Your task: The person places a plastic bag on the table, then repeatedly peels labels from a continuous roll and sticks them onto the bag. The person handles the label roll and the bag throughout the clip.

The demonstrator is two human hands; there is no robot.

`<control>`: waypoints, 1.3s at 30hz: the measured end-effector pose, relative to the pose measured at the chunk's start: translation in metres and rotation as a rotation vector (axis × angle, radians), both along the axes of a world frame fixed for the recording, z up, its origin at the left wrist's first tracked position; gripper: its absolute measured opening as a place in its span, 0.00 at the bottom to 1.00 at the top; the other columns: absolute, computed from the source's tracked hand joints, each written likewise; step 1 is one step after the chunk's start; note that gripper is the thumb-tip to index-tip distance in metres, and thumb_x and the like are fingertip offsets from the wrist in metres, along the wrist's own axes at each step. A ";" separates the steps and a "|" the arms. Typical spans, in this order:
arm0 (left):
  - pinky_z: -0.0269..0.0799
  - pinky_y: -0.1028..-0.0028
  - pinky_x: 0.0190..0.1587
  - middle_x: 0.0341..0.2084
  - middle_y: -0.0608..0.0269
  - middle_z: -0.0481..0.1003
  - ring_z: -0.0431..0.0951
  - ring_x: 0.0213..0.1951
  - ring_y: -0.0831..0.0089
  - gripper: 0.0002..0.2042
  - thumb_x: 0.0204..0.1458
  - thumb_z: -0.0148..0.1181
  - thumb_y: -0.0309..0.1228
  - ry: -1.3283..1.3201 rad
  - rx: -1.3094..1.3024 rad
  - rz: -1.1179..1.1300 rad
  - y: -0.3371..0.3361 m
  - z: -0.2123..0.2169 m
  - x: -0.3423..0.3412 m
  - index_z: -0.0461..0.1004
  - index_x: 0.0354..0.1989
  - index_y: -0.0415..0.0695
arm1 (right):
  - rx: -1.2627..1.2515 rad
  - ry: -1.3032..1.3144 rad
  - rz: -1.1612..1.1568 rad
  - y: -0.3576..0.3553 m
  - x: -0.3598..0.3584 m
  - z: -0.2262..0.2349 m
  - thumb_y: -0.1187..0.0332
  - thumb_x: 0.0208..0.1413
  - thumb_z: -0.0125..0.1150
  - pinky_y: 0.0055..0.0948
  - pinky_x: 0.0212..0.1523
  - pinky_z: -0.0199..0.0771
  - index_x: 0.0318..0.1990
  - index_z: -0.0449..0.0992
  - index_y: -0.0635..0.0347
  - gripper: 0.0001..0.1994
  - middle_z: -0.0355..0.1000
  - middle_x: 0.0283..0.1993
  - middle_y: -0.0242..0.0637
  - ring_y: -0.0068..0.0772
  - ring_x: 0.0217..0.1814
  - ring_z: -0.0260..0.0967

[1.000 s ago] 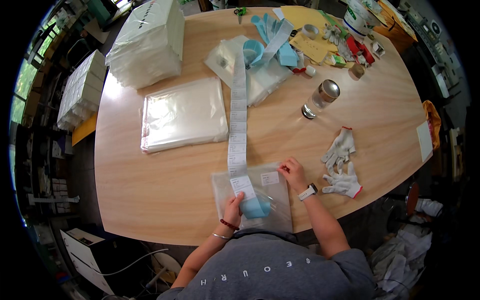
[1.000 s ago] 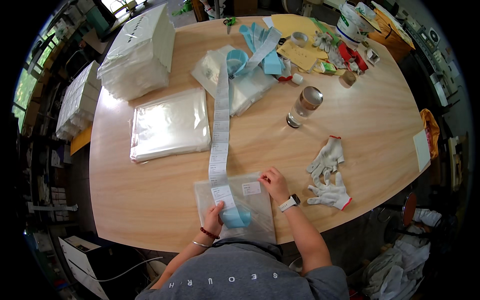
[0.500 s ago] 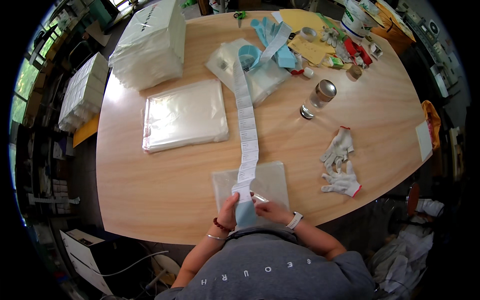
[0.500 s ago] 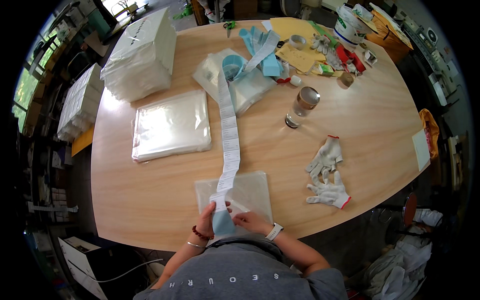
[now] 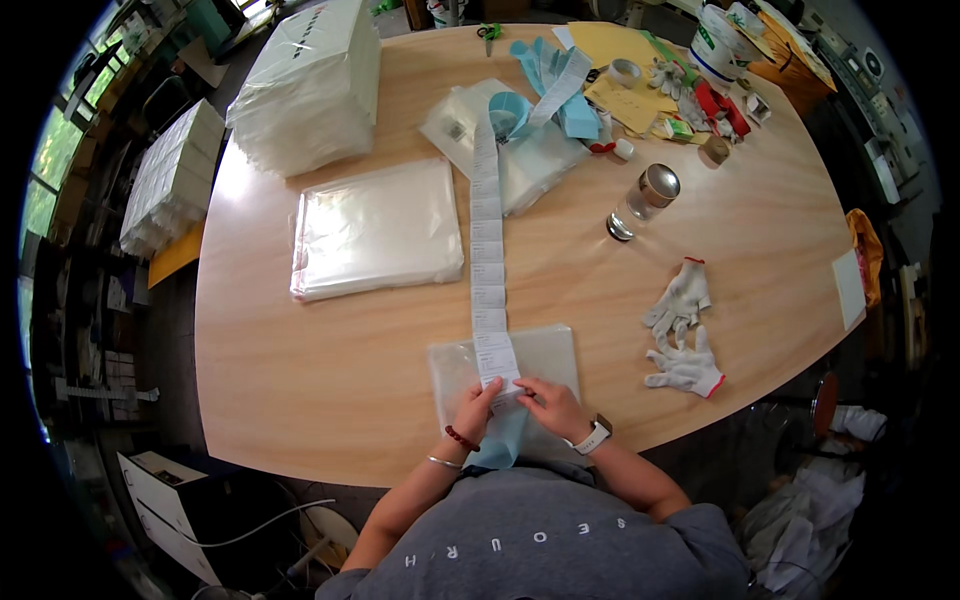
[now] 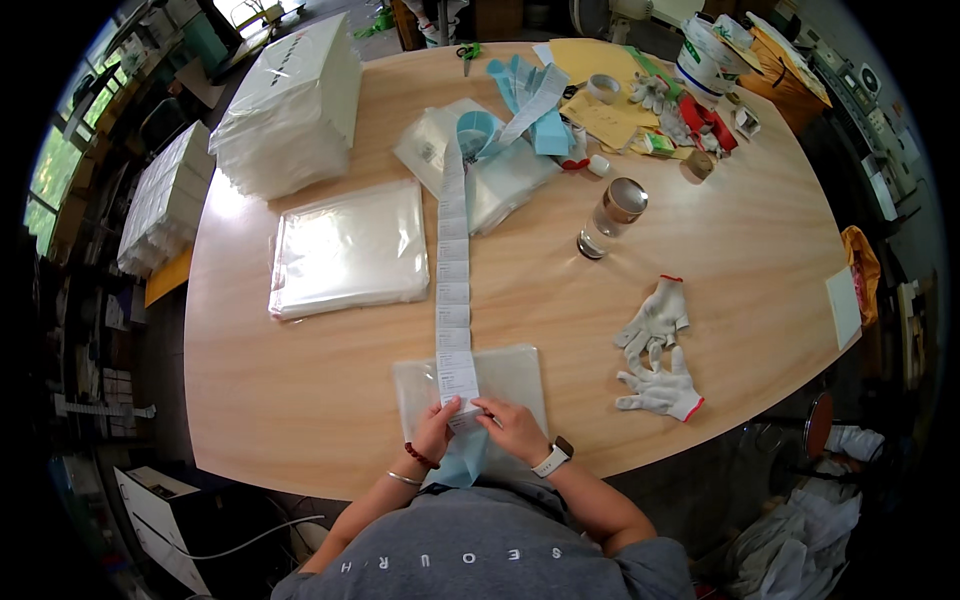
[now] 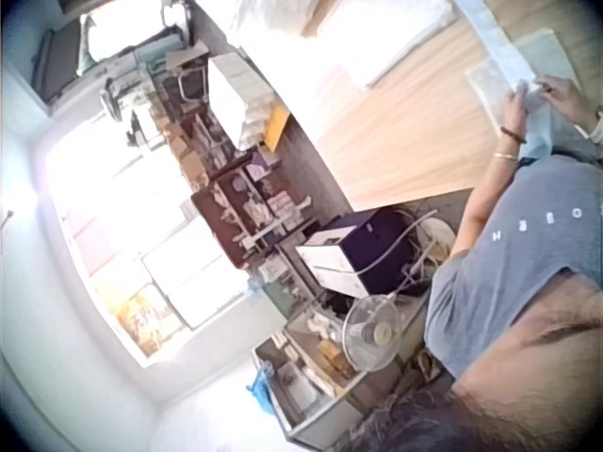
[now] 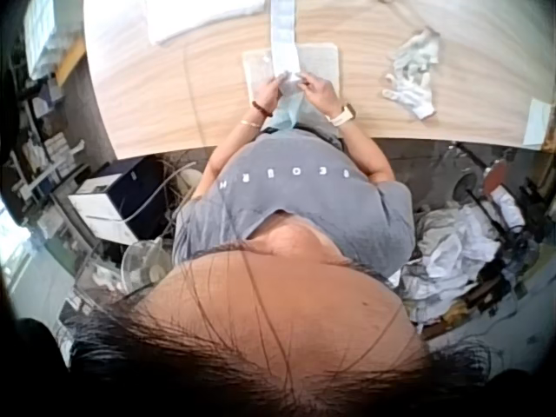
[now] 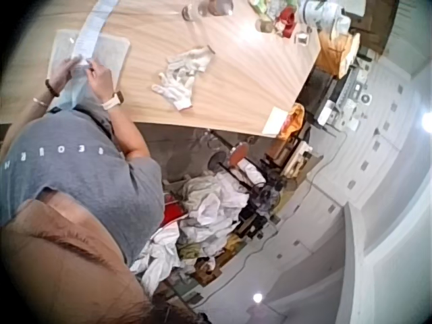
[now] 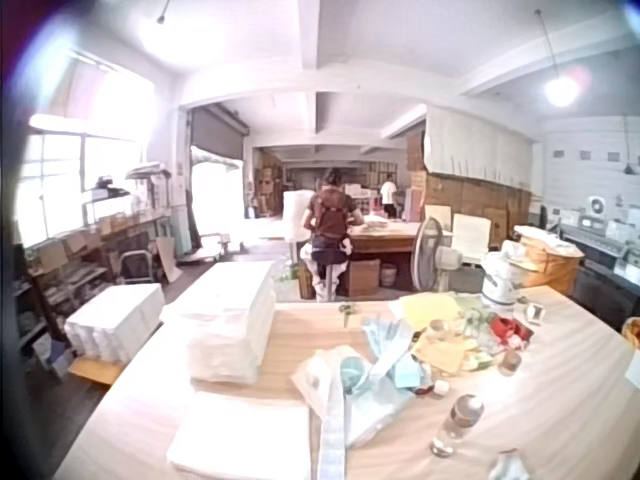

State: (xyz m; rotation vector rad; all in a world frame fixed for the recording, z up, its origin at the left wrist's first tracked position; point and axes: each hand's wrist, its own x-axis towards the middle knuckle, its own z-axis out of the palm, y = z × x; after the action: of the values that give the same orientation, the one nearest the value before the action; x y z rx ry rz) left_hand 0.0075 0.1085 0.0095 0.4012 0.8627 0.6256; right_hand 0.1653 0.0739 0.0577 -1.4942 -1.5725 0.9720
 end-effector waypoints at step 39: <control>0.65 0.80 0.37 0.32 0.68 0.72 0.70 0.33 0.81 0.12 0.52 0.50 0.36 0.189 0.063 0.060 -0.004 -0.023 -0.016 0.71 0.38 0.40 | 0.272 -0.579 -0.440 0.050 0.043 -0.023 0.71 0.37 0.64 0.29 0.27 0.66 0.26 0.70 0.64 0.10 0.65 0.31 0.39 0.38 0.26 0.64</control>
State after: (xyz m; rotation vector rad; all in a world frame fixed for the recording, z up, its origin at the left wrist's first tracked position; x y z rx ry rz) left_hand -0.0081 0.1042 -0.0132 0.4988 1.0404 0.6792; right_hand 0.2085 0.1239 0.0347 -1.9063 -1.5653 0.0654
